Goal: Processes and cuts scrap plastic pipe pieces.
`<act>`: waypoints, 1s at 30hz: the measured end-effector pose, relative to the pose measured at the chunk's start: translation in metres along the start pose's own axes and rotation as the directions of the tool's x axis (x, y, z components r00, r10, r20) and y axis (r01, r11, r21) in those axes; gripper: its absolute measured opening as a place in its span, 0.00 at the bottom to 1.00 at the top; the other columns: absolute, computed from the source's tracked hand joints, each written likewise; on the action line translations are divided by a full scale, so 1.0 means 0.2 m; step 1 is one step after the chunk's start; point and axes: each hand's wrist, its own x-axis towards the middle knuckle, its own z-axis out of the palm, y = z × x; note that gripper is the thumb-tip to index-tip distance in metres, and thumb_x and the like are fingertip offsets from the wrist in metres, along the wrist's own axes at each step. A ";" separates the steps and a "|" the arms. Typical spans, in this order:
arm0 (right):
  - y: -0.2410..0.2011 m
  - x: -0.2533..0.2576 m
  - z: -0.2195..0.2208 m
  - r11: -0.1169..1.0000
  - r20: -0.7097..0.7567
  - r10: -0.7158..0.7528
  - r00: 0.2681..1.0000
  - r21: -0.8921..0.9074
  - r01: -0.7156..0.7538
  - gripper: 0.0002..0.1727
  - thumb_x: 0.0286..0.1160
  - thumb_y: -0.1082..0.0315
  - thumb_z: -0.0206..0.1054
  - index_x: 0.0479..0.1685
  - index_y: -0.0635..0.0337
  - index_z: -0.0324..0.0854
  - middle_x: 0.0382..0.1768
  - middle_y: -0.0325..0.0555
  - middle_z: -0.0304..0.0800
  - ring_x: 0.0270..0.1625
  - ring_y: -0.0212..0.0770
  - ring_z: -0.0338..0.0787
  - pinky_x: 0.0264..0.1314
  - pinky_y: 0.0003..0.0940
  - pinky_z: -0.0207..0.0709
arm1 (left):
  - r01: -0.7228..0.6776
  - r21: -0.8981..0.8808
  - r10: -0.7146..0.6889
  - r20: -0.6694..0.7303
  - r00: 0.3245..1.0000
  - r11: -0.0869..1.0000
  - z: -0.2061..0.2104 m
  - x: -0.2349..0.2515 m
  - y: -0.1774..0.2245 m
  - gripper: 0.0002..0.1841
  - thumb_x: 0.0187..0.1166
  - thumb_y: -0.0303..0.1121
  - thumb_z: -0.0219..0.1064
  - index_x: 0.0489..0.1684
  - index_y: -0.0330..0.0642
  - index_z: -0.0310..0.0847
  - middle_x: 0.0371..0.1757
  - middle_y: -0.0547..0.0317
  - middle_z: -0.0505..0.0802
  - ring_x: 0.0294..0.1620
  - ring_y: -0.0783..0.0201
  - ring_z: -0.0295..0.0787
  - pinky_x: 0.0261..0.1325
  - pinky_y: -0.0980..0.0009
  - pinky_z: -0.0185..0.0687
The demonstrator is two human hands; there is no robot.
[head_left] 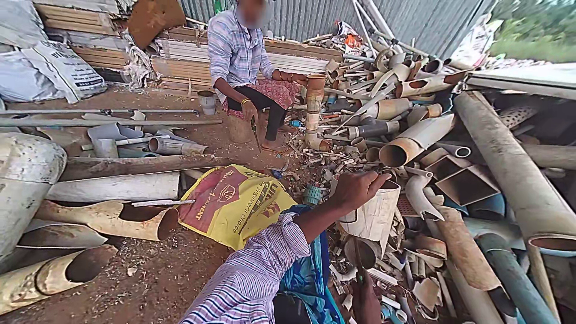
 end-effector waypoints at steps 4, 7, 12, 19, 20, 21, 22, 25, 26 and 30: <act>-0.04 0.00 0.00 0.990 -0.221 -0.127 0.967 0.037 0.138 0.30 0.79 0.73 0.59 0.76 0.87 0.64 0.54 0.85 0.86 0.42 0.81 0.91 0.43 0.77 0.79 | 0.031 0.005 -0.031 0.004 1.000 1.000 -0.01 0.00 0.00 0.19 0.79 0.34 0.69 0.15 0.32 0.82 0.11 0.51 0.81 0.13 0.55 0.81 0.20 0.58 0.74; 0.05 -0.01 0.04 0.998 -0.147 -0.067 0.987 0.000 0.068 0.28 0.79 0.75 0.59 0.77 0.85 0.66 0.56 0.85 0.85 0.45 0.83 0.90 0.44 0.78 0.78 | 0.020 -0.008 -0.020 0.008 1.000 1.000 0.00 -0.01 0.01 0.19 0.79 0.33 0.70 0.15 0.31 0.83 0.11 0.51 0.82 0.13 0.55 0.82 0.21 0.58 0.75; 0.07 -0.05 0.02 1.000 0.037 0.024 0.999 0.009 -0.025 0.30 0.83 0.74 0.58 0.81 0.83 0.61 0.60 0.85 0.83 0.52 0.84 0.88 0.54 0.80 0.75 | 0.024 -0.016 -0.024 0.001 1.000 1.000 -0.01 0.01 0.01 0.19 0.80 0.34 0.69 0.16 0.31 0.84 0.13 0.49 0.84 0.15 0.55 0.85 0.22 0.58 0.76; 0.12 -0.05 0.07 0.992 0.072 0.127 0.989 -0.031 -0.126 0.30 0.85 0.72 0.56 0.85 0.78 0.59 0.59 0.84 0.84 0.52 0.83 0.89 0.55 0.78 0.76 | 0.067 -0.017 -0.065 0.056 0.996 0.998 0.00 -0.01 0.03 0.20 0.82 0.35 0.67 0.18 0.31 0.84 0.13 0.48 0.84 0.17 0.52 0.85 0.24 0.55 0.77; 0.13 -0.06 0.07 0.991 0.097 0.130 0.987 -0.026 -0.128 0.30 0.85 0.73 0.56 0.85 0.78 0.58 0.58 0.84 0.84 0.52 0.83 0.89 0.55 0.78 0.76 | 0.056 -0.010 -0.055 0.055 0.997 0.998 -0.01 -0.01 0.03 0.20 0.81 0.35 0.67 0.18 0.31 0.84 0.14 0.48 0.85 0.17 0.52 0.86 0.24 0.55 0.78; 0.13 -0.07 0.05 0.994 0.086 0.109 0.990 -0.013 -0.108 0.31 0.85 0.73 0.56 0.84 0.79 0.58 0.58 0.84 0.84 0.52 0.82 0.89 0.55 0.78 0.76 | 0.049 -0.002 -0.049 0.045 0.998 0.999 -0.01 0.00 0.03 0.20 0.81 0.35 0.67 0.18 0.31 0.85 0.14 0.48 0.85 0.18 0.52 0.87 0.25 0.55 0.79; 0.11 -0.07 0.03 0.998 0.043 0.066 0.997 0.010 -0.067 0.30 0.83 0.73 0.57 0.82 0.82 0.60 0.58 0.84 0.84 0.52 0.82 0.89 0.55 0.77 0.76 | 0.055 0.004 -0.055 0.044 0.997 0.998 -0.02 0.01 0.03 0.20 0.81 0.35 0.67 0.18 0.30 0.86 0.14 0.48 0.85 0.18 0.52 0.87 0.25 0.55 0.78; 0.04 -0.05 0.02 0.997 -0.147 -0.020 0.989 0.077 0.031 0.30 0.80 0.75 0.58 0.78 0.87 0.62 0.58 0.87 0.82 0.49 0.84 0.89 0.51 0.78 0.77 | 0.107 0.002 -0.106 0.108 0.988 0.994 -0.03 0.00 0.03 0.20 0.84 0.36 0.66 0.20 0.30 0.85 0.15 0.47 0.85 0.19 0.50 0.87 0.27 0.53 0.78; 0.04 -0.05 0.04 0.997 -0.186 -0.032 0.982 0.068 0.046 0.30 0.78 0.75 0.59 0.77 0.87 0.62 0.58 0.87 0.82 0.47 0.84 0.89 0.49 0.78 0.77 | 0.115 -0.001 -0.114 0.122 0.986 0.993 -0.02 0.00 0.03 0.20 0.84 0.36 0.65 0.20 0.29 0.85 0.15 0.46 0.85 0.19 0.50 0.87 0.27 0.52 0.79; 0.12 -0.10 0.10 0.992 0.095 0.126 0.987 -0.037 -0.123 0.30 0.86 0.69 0.56 0.82 0.81 0.61 0.57 0.80 0.87 0.55 0.78 0.90 0.61 0.74 0.75 | 0.076 -0.007 -0.075 0.106 0.992 0.997 -0.01 -0.01 0.06 0.21 0.83 0.36 0.66 0.18 0.30 0.85 0.14 0.47 0.85 0.18 0.51 0.87 0.26 0.53 0.78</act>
